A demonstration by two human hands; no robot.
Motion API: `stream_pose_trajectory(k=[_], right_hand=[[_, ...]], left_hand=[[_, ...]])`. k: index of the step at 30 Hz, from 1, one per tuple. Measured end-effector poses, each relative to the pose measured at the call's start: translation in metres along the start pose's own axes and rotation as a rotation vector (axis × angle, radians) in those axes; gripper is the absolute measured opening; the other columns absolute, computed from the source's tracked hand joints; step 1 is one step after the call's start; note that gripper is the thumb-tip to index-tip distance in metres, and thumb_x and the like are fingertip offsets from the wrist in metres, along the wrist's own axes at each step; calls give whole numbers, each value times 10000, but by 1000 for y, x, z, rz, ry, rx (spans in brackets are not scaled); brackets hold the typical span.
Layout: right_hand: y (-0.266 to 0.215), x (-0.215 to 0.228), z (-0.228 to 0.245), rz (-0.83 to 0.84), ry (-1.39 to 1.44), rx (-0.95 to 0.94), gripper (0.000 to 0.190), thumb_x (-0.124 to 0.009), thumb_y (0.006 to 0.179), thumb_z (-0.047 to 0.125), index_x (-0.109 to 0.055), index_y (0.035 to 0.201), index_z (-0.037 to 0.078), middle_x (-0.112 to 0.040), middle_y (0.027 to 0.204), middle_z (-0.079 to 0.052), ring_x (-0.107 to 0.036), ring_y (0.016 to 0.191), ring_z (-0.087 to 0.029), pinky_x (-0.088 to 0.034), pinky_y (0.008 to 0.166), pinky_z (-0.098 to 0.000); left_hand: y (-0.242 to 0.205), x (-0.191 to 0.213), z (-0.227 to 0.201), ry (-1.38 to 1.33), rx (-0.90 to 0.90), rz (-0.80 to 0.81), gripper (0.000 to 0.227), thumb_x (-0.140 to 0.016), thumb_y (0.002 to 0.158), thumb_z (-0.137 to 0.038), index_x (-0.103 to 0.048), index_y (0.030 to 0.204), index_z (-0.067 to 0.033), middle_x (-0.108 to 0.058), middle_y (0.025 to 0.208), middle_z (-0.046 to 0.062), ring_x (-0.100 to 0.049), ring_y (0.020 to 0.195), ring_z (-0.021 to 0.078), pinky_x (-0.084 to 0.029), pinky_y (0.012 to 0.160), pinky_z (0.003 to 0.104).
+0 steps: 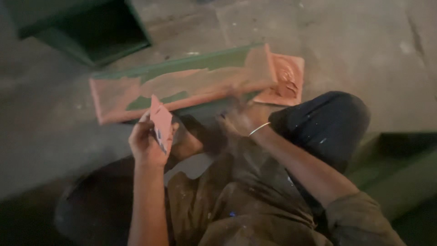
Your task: The person sits on the floor and uses a small rectangular card to scoop reddish-brown paste from a container and spread it onto a green metal furniture piece. They repeatedly apply the paste to the surface, smoothing it with the card.
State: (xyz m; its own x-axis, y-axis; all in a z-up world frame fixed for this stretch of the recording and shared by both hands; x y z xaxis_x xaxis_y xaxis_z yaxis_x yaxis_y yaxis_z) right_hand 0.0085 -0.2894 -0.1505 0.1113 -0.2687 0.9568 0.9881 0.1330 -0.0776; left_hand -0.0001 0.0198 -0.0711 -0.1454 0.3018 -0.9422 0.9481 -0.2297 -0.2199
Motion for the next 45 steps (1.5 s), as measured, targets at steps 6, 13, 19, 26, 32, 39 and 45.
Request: stream_pose_trajectory(k=[6, 13, 19, 26, 32, 39, 45], right_hand=[[-35, 15, -97, -51, 15, -522, 672, -529, 1000, 220, -198, 1571, 96, -668, 992, -276, -675, 809, -419, -534, 681, -514], [-71, 76, -60, -224, 334, -2, 428, -699, 971, 51, -456, 1318, 112, -632, 968, -193, -640, 810, -286, -536, 722, -394], [-119, 160, 30, 523, 942, 208, 948, -570, 873, -146, -255, 1712, 163, -715, 1022, -79, -647, 698, -150, -560, 660, -284], [-117, 233, 80, -45, 539, 724, 776, -588, 816, -99, -395, 1530, 137, -590, 1377, -212, -661, 1078, -411, -557, 826, -424], [-112, 213, 91, 167, 206, 493, 733, -624, 849, 60, -430, 1547, 173, -701, 1108, -104, -702, 768, -308, -581, 669, -385], [-79, 191, 75, 196, 357, 488, 527, -686, 938, 172, -533, 1442, 187, -729, 980, -71, -707, 805, -249, -571, 706, -352], [1, 155, -6, 172, 986, 33, 490, -664, 960, 121, -616, 1446, 86, -717, 1065, 36, -517, 790, -57, -470, 736, -246]], left_hand=[[20, -24, 52, 235, 132, -95, 470, -521, 815, -101, -595, 1258, 36, -690, 1097, 151, -688, 976, 283, -563, 847, 406], [5, -27, 78, 415, 287, 183, 346, -559, 888, -27, -673, 1196, 84, -726, 1065, 113, -673, 947, 192, -544, 855, 329], [-19, -48, 92, 429, 454, 355, 329, -585, 907, -8, -688, 1199, 104, -736, 1061, 115, -664, 922, 164, -535, 849, 302], [-34, -74, 62, 808, 375, 331, 264, -574, 949, -64, -697, 1136, 77, -699, 919, 48, -614, 788, 124, -501, 682, 295], [-16, -70, 60, 1117, 290, 363, 225, -587, 961, -101, -720, 1032, 66, -678, 855, 17, -585, 768, 102, -492, 705, 280], [28, -48, 53, 855, 53, 59, 165, -585, 918, -87, -715, 955, 7, -701, 860, 23, -640, 821, 126, -498, 767, 268], [80, -50, 44, 648, -10, -316, 118, -615, 917, -121, -709, 926, -50, -642, 797, 0, -584, 717, 122, -452, 619, 302]])
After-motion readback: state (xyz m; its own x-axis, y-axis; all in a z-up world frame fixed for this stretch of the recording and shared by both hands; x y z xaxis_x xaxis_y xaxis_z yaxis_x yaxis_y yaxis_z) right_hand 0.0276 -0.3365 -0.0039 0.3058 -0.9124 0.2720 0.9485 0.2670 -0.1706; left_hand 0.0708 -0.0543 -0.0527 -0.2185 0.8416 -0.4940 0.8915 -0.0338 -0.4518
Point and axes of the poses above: each hand's wrist, its own y-axis towards the middle knuckle, its own x-axis out of the back of the hand, z = x × y, the point moved 2 cm from there along y, towards the middle knuckle
